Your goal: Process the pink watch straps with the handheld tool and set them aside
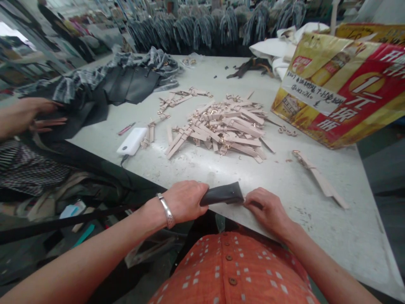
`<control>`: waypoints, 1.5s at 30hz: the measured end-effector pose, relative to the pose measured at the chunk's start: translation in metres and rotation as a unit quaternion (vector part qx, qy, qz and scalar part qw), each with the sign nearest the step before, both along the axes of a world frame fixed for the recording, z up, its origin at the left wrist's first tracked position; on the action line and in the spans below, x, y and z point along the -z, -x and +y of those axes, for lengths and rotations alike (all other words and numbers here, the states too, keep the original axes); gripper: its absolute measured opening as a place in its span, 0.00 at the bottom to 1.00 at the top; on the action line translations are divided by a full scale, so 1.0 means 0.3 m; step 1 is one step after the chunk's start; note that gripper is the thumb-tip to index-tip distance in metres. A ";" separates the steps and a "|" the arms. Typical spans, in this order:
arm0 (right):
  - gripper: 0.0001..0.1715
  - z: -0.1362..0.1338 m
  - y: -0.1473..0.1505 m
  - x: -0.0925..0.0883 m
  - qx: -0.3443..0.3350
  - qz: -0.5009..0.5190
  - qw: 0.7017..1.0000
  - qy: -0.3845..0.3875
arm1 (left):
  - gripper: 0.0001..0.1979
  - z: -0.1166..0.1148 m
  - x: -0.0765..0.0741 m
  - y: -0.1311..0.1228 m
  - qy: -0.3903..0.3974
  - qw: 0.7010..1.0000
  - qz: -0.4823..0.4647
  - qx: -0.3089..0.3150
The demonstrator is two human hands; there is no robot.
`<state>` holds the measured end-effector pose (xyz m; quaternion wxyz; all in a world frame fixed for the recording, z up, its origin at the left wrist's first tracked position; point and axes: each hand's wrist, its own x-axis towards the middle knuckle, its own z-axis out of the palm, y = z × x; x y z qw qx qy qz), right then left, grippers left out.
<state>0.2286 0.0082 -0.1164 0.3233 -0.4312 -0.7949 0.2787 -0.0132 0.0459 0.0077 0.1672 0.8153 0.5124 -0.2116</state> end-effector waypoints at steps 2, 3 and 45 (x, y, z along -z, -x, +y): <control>0.05 -0.001 0.001 -0.001 0.007 0.001 1.000 0.003 | 0.13 0.005 0.022 -0.010 -0.007 1.000 -0.011 0.003; 0.05 -0.001 0.001 -0.001 0.011 0.002 1.000 0.005 | 0.13 0.008 0.034 -0.011 -0.008 1.000 -0.023 -0.004; 0.26 0.182 -0.450 0.146 0.454 -0.374 0.806 -0.067 | 0.24 -0.184 0.267 0.137 -0.118 0.935 -0.179 -0.281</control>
